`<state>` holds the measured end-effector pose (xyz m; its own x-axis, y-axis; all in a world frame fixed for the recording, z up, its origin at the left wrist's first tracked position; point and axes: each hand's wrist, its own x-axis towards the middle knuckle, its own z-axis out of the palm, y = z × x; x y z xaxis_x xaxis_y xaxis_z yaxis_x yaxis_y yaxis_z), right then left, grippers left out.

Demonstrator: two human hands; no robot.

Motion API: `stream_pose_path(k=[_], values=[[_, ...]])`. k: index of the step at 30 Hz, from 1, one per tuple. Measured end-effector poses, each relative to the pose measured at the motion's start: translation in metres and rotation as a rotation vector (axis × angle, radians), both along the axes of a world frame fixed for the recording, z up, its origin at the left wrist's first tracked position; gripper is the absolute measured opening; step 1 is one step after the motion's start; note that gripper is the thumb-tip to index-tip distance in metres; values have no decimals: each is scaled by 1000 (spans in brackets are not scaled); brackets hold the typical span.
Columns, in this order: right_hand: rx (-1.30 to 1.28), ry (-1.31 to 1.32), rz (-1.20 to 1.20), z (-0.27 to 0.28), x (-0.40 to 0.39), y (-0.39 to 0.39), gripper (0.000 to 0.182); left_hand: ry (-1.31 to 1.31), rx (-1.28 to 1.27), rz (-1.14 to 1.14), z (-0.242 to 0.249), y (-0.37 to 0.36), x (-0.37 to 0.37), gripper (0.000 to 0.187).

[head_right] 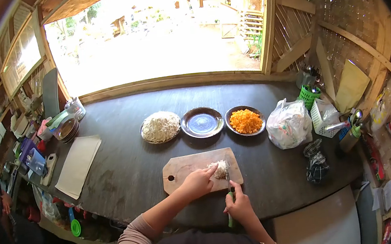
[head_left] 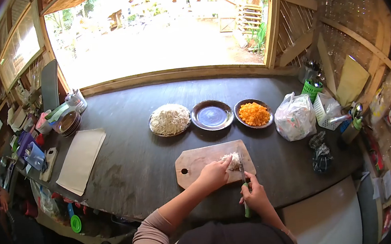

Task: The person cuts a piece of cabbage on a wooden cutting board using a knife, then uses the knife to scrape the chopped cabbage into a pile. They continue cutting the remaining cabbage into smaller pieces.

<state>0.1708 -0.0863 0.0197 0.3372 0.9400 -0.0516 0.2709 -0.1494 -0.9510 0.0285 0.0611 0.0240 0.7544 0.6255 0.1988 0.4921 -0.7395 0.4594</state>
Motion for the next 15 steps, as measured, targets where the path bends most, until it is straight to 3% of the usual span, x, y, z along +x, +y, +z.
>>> stream_pose_path(k=[15], values=[[9, 58, -88, -5, 2, 12, 55, 88, -67, 68, -2, 7, -5, 60]])
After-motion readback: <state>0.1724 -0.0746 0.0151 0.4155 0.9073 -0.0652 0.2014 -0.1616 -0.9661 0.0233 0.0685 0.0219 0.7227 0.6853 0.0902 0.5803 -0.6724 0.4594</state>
